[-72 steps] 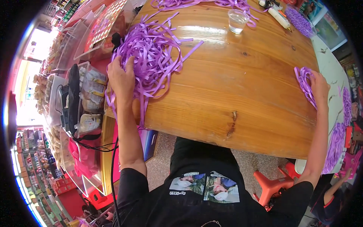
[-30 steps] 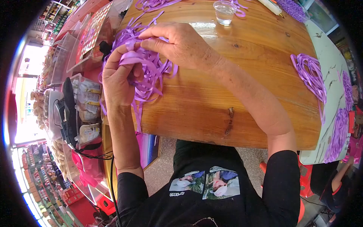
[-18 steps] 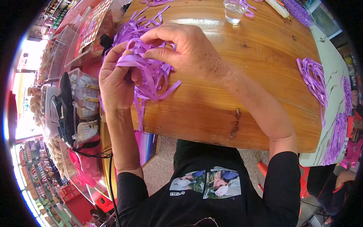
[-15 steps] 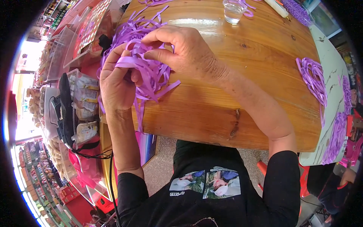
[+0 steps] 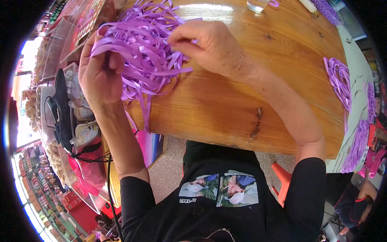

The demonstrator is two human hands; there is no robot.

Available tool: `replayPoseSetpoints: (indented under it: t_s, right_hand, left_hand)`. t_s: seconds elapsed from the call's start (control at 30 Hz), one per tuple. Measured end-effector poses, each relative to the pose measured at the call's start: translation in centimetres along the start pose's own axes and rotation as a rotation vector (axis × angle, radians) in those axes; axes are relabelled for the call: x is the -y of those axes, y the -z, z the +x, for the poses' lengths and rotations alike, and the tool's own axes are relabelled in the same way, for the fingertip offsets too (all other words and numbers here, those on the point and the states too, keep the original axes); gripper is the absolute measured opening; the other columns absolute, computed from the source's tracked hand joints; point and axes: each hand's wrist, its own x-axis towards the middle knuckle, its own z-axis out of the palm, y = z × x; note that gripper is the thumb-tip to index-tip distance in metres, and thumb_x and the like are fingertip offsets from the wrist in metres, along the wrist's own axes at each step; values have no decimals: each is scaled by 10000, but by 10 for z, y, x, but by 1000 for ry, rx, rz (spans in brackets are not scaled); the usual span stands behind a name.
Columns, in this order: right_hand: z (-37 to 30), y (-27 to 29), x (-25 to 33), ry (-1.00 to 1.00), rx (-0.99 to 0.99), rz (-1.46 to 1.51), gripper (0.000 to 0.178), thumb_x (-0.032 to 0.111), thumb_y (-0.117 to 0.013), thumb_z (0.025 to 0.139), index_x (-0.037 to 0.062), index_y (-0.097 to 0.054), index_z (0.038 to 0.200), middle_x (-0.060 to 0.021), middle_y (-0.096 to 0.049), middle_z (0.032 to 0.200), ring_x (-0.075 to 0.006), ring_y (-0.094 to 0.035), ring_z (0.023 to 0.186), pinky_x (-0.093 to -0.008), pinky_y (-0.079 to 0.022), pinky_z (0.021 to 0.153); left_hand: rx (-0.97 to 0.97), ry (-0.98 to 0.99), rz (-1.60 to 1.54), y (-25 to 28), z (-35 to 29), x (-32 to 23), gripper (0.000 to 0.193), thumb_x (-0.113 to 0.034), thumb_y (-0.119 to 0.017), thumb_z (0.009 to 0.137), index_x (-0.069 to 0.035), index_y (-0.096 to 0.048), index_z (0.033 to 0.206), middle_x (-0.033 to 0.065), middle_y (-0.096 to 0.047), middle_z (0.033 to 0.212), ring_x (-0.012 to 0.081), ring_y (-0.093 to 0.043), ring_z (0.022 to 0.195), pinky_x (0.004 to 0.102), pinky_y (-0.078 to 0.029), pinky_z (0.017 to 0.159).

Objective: The person picks up a purple ribbon from a pile on a wooden table and ties a knot at one end by hand. They then repeatedly fold and loop the ribbon around the initial knot to form a flower shape, occasionally dipping their fingers into a glass of water.

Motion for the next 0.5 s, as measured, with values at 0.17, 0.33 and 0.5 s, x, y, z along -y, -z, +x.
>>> replayPoseSetpoints:
  t_s: [0.17, 0.33, 0.5]
  right_hand:
    - [-9, -9, 13, -101, 185, 71, 96, 37, -613, 836, 3, -632, 924, -61, -637, 843, -119, -602, 785, -245, -476, 668]
    - [-10, -18, 5, 180, 12, -114, 127, 56, -655, 791, 22, -644, 912, -66, -619, 799, -194, -606, 777, -272, -479, 660]
    - [-26, -31, 23, 419, 62, -228, 220, 145, -715, 723, 46, -643, 906, -71, -606, 840, -264, -582, 789, -337, -462, 699]
  left_hand:
    - [25, 38, 4, 5, 0, 5, 253, -98, -469, 935, 66, -540, 1113, 53, -560, 724, 103, -440, 521, 219, -331, 427]
    - [-26, 44, -68, 8, 4, 5, 238, -88, -465, 927, 55, -550, 1099, 66, -557, 745, 127, -451, 561, 240, -344, 463]
    - [-45, 96, -172, 31, 16, 12, 214, -55, -464, 908, 44, -559, 1073, 83, -559, 785, 155, -451, 623, 281, -352, 539]
